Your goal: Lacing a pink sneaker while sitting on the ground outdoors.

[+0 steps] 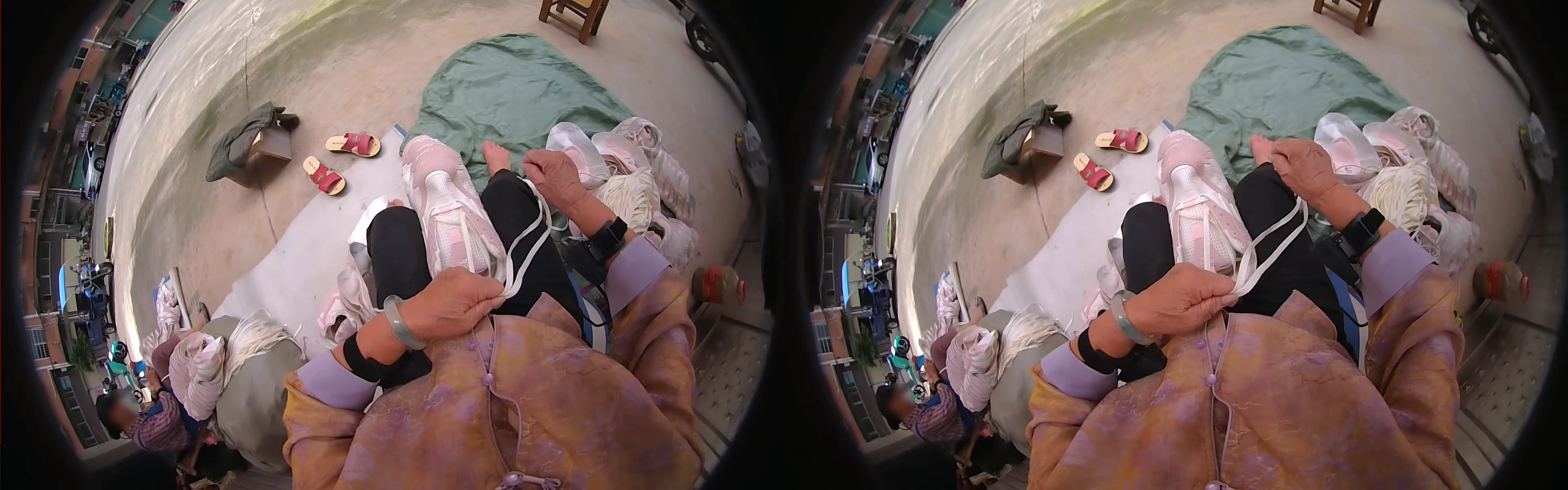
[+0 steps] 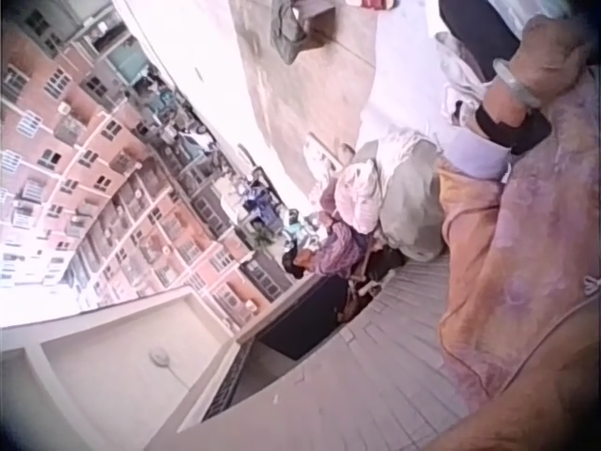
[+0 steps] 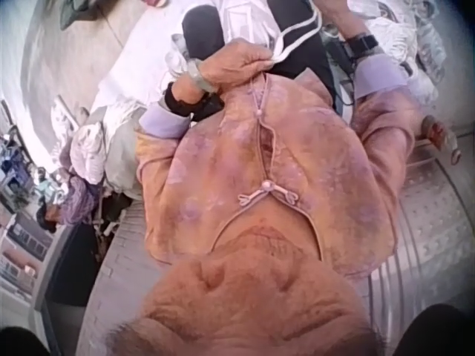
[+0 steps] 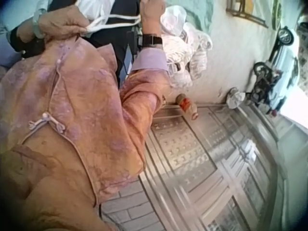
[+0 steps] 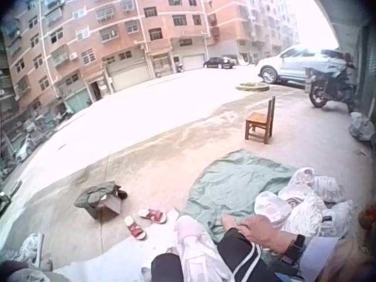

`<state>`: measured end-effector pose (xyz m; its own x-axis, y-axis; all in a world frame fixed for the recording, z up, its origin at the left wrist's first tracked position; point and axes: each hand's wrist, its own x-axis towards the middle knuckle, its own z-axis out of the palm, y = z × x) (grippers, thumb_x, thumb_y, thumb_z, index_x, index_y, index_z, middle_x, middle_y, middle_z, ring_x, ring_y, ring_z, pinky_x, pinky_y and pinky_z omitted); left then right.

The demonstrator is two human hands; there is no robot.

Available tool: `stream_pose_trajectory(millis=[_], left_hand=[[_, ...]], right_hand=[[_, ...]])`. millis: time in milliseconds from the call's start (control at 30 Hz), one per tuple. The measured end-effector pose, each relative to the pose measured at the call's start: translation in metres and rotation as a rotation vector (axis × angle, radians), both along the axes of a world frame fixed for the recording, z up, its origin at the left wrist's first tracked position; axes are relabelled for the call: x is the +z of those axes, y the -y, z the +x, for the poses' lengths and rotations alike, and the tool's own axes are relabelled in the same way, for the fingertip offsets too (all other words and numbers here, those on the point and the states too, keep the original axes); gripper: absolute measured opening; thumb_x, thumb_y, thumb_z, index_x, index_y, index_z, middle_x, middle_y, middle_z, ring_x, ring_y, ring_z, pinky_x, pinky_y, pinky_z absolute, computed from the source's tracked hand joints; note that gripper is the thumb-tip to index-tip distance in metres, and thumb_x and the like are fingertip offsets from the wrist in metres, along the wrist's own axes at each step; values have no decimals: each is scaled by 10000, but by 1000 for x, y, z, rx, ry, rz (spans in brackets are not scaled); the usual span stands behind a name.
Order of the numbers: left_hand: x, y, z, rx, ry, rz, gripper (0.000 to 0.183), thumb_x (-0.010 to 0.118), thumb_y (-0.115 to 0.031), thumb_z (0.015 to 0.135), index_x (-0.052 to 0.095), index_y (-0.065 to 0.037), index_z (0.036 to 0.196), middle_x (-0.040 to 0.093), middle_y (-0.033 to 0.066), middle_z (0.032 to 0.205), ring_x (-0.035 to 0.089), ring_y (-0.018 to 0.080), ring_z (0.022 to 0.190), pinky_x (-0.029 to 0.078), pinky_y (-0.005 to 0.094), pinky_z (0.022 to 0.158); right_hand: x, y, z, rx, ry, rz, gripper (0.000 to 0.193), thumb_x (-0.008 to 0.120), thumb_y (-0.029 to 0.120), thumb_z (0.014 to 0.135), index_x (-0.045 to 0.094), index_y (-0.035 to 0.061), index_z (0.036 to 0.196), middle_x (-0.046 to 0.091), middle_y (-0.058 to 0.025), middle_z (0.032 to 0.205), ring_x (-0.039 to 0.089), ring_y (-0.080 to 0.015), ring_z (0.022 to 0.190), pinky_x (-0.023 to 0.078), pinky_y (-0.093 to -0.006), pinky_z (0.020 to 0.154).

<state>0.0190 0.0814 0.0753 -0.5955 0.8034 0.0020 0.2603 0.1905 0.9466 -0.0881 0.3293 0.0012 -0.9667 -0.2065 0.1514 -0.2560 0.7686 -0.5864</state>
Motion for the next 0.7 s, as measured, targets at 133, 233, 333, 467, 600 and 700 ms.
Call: stream_pose_trajectory(millis=[133,233,333,467,600,700], left_hand=[[-16,-10,6,-44,24,33,205,505,-151,882,481,-13,732,439,155,614,447,310,541,384,352,524],[-24,-14,7,-40,34,83,175,487,-138,873,497,-19,745,461,149,605,454,308,541,388,350,526],[-24,-15,6,-41,1,93,154,474,-123,859,495,-20,746,465,135,587,464,288,534,391,345,527],[-17,-12,6,-37,94,74,147,470,-118,851,492,-18,746,457,124,577,473,262,527,395,338,527],[-20,-10,8,-15,127,96,151,469,-117,857,486,-16,745,443,106,577,462,217,526,394,322,524],[-20,-8,8,1,159,100,158,466,-118,865,488,-13,749,437,96,585,448,190,532,390,309,525]], right_hand=[[5,72,8,274,-368,64,84,574,161,749,577,77,740,586,-86,707,577,-325,722,457,-400,659],[21,105,16,493,-294,201,90,605,168,720,579,83,730,577,-64,718,574,-288,716,451,-395,662],[20,126,16,714,-500,475,121,588,166,736,652,77,787,589,-53,701,600,-187,684,423,-365,561],[27,143,21,817,-446,672,31,583,122,653,592,106,628,528,-26,644,558,-189,652,426,-367,562],[29,151,23,875,-504,792,52,584,145,659,600,108,625,544,-25,597,553,-178,605,419,-367,518],[18,147,21,770,-526,700,74,586,167,671,573,108,629,561,-40,597,541,-201,591,419,-382,579]])
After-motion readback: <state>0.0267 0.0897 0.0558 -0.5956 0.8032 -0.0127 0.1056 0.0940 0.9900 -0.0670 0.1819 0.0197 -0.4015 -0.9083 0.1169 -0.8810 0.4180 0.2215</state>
